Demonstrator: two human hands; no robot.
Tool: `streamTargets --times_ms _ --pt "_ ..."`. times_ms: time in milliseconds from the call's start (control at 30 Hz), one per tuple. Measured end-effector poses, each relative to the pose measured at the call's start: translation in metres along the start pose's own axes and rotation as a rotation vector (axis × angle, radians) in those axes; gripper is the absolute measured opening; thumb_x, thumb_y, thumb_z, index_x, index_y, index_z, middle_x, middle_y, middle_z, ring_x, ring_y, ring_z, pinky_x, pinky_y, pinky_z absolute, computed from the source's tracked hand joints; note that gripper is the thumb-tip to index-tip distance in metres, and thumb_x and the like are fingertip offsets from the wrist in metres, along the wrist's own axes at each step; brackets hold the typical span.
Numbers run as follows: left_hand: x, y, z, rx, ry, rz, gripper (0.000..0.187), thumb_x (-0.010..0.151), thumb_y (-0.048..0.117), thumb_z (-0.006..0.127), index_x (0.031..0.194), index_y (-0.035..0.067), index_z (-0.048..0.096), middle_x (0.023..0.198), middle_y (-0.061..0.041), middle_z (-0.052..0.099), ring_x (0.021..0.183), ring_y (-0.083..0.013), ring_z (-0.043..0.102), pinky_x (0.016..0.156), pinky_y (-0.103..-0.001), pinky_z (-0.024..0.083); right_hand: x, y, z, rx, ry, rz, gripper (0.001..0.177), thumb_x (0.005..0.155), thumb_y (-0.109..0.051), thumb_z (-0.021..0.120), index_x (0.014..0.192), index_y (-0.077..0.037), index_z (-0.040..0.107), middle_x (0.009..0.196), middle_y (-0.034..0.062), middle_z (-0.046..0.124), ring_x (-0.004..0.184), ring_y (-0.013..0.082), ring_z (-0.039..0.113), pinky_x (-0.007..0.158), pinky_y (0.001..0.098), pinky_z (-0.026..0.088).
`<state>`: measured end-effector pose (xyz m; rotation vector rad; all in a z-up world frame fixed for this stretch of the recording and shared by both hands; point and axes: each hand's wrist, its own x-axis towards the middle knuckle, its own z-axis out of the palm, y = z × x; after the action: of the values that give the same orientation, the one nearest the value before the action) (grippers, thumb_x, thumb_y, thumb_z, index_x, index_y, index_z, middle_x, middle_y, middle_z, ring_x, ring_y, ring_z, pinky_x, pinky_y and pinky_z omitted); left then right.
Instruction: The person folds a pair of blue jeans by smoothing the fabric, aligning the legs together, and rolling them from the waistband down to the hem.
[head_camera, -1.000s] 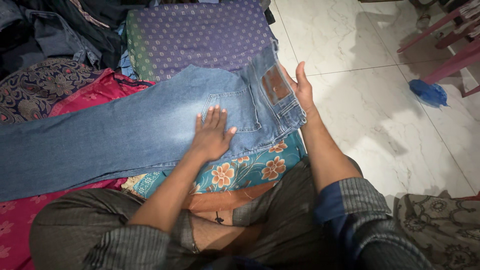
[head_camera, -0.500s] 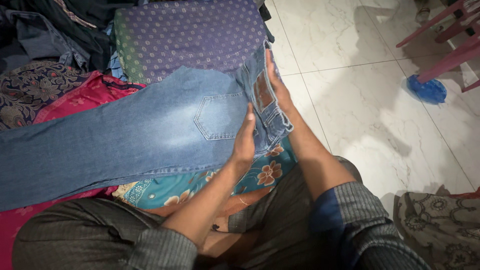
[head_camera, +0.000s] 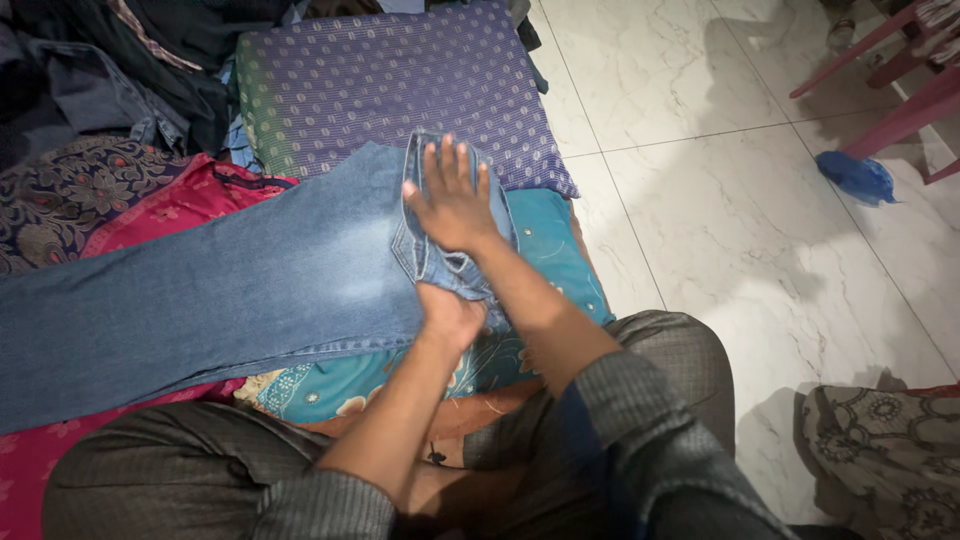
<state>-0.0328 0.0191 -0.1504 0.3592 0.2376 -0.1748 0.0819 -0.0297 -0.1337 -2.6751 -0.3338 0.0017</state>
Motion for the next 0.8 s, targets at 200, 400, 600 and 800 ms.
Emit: streamTargets --times_ms 200,400,600,800 --pt "-0.005 0.071 -0.008 0.306 0.082 -0.238 0.058 0.103 0.044 0.03 0.143 0.008 0.051 0.14 -0.014 0.063 0.128 -0.0317 0.062 0.11 -0.053 0.048 -0.016 -0.015 -0.003 -0.105 0.001 -0.029 0.085 0.102 -0.064 0.023 0.164 -0.006 0.013 0.171 0.0198 -0.002 0.158 0.0366 -0.007 0.123 0.0593 -0.006" --pt "-0.024 0.098 -0.016 0.727 0.113 -0.28 0.063 0.102 0.051 0.043 0.139 0.001 0.051 0.129 -0.016 0.067 0.116 -0.0266 0.068 0.105 -0.047 0.053 -0.03 -0.042 0.007 -0.255 0.024 0.022 0.082 0.102 -0.062 0.022 0.162 -0.007 0.012 0.171 0.0165 -0.002 0.157 0.0323 -0.006 0.124 0.054 -0.006" --pt "-0.029 0.097 -0.022 0.823 0.022 -0.248 0.061 0.089 0.034 0.074 0.135 -0.002 0.055 0.122 -0.012 0.071 0.109 -0.0198 0.069 0.099 -0.043 0.055 -0.023 -0.032 0.028 -0.159 0.135 0.015 0.075 0.105 -0.057 0.019 0.161 -0.007 0.025 0.173 0.0136 0.009 0.16 0.0299 0.003 0.127 0.0504 0.0" --pt "-0.029 0.096 -0.026 0.905 -0.037 -0.281 0.055 0.081 0.009 0.079 0.131 0.005 0.056 0.115 -0.009 0.074 0.105 -0.0199 0.071 0.098 -0.039 0.055 -0.029 -0.001 0.029 1.084 0.244 -0.019 0.081 0.105 -0.061 0.015 0.159 -0.002 0.032 0.17 0.0174 0.027 0.158 0.0295 0.021 0.129 0.0465 0.01"
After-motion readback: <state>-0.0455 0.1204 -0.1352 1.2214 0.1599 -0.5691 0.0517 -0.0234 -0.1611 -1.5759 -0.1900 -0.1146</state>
